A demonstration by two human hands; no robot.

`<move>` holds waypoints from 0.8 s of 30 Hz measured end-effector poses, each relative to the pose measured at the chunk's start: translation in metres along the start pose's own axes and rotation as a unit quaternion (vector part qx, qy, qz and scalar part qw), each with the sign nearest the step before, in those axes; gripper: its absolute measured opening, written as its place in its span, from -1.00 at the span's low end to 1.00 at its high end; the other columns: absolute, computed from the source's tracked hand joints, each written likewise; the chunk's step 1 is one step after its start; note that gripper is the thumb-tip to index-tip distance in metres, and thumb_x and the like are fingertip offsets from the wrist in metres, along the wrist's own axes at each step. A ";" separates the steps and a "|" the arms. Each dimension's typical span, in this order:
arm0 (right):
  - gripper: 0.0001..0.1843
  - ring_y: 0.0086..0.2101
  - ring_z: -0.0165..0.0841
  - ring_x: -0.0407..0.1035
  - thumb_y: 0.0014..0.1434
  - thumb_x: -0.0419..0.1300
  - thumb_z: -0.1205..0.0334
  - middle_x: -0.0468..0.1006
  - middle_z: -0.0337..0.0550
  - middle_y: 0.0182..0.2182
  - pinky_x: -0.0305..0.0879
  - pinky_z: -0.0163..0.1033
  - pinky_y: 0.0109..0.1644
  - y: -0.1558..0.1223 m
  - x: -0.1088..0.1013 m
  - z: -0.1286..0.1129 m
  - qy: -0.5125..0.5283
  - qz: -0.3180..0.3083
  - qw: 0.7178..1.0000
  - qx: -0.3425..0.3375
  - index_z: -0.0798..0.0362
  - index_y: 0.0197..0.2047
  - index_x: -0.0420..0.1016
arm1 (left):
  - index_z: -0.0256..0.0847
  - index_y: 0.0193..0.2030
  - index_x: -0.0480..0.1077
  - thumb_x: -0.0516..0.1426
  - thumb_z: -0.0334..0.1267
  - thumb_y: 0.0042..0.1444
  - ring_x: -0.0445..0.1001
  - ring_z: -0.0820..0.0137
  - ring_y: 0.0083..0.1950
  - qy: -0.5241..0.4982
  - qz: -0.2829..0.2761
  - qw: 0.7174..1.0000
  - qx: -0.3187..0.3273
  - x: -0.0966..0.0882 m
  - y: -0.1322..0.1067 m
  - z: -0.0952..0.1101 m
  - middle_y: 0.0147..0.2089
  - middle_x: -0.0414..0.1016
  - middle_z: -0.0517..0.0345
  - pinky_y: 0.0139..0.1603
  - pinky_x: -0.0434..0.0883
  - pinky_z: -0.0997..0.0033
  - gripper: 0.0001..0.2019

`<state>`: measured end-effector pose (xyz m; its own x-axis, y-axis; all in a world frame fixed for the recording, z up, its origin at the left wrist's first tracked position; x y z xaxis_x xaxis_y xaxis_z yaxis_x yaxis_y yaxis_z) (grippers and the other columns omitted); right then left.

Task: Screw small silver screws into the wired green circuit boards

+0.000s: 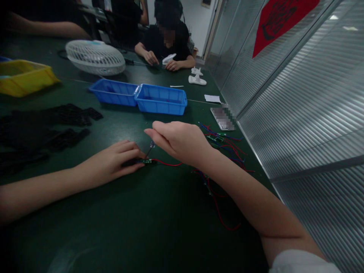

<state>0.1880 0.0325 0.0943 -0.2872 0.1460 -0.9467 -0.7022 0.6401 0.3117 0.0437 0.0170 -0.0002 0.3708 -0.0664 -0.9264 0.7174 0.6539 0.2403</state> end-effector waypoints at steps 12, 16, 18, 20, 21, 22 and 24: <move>-0.65 -0.18 -0.39 0.35 0.35 -0.11 0.31 0.41 -0.05 -0.15 0.28 -0.26 -0.06 -0.004 -0.012 -0.018 0.153 0.023 0.983 -0.101 0.19 0.03 0.42 | -0.12 0.01 0.39 0.04 -0.12 0.32 0.36 0.27 -0.07 -0.009 -0.008 1.000 -0.003 0.001 0.000 0.001 -0.09 0.40 0.07 -0.06 0.33 0.25 -0.77; -0.82 -0.24 -0.44 0.35 0.36 -0.02 0.29 0.44 -0.13 -0.21 0.29 -0.31 -0.17 -0.005 -0.017 -0.015 0.163 0.084 0.977 -0.110 0.15 -0.07 0.35 | -0.12 -0.01 0.39 0.03 -0.10 0.32 0.35 0.28 -0.09 -0.004 -0.007 1.000 -0.005 0.000 0.001 0.001 -0.11 0.39 0.08 -0.09 0.32 0.27 -0.77; -0.85 -0.25 -0.44 0.37 0.36 0.03 0.25 0.46 -0.16 -0.24 0.29 -0.32 -0.19 -0.005 -0.018 -0.013 0.151 0.119 0.975 -0.112 0.12 -0.12 0.37 | -0.13 -0.02 0.39 0.03 -0.11 0.33 0.34 0.28 -0.10 -0.003 -0.007 1.000 -0.004 0.000 0.001 0.001 -0.11 0.38 0.08 -0.09 0.31 0.27 -0.77; -0.84 -0.22 -0.44 0.39 0.35 0.06 0.25 0.50 -0.15 -0.23 0.30 -0.31 -0.15 -0.006 -0.019 -0.011 0.142 0.144 0.972 -0.118 0.13 -0.11 0.40 | -0.13 -0.02 0.38 0.03 -0.11 0.33 0.33 0.29 -0.09 -0.003 -0.004 1.000 -0.001 0.001 0.000 0.000 -0.12 0.37 0.09 -0.08 0.30 0.27 -0.78; -0.83 -0.21 -0.44 0.41 0.35 0.07 0.26 0.52 -0.14 -0.21 0.31 -0.31 -0.13 -0.006 -0.019 -0.010 0.142 0.147 0.972 -0.119 0.14 -0.08 0.42 | -0.14 -0.03 0.38 0.03 -0.11 0.33 0.33 0.29 -0.10 -0.003 -0.002 1.000 0.000 0.001 0.000 0.000 -0.12 0.37 0.09 -0.08 0.29 0.27 -0.78; -0.81 -0.19 -0.44 0.41 0.35 0.06 0.27 0.53 -0.13 -0.18 0.32 -0.31 -0.11 -0.005 -0.019 -0.009 0.144 0.145 0.971 -0.122 0.15 -0.05 0.43 | -0.14 -0.03 0.38 0.04 -0.11 0.33 0.33 0.29 -0.10 -0.002 0.000 1.000 0.001 0.001 0.000 0.000 -0.12 0.37 0.10 -0.09 0.29 0.28 -0.78; -0.77 -0.15 -0.43 0.42 0.36 0.04 0.30 0.54 -0.13 -0.14 0.32 -0.30 -0.08 -0.005 -0.020 -0.007 0.155 0.134 0.971 -0.126 0.13 0.00 0.44 | -0.14 -0.03 0.39 0.04 -0.11 0.33 0.33 0.30 -0.10 -0.001 0.003 1.000 0.002 0.001 0.000 0.000 -0.13 0.37 0.10 -0.10 0.29 0.29 -0.78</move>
<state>0.1921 0.0211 0.1119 -0.6371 0.0227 -0.7705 -0.7003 0.4006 0.5909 0.0438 0.0170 -0.0011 0.3766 -0.0642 -0.9241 0.7176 0.6511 0.2472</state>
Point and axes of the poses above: each hand's wrist, its own y-axis towards the middle knuckle, its own x-axis out of the palm, z = x × y, the point moved 7 cm from there along y, towards the middle knuckle
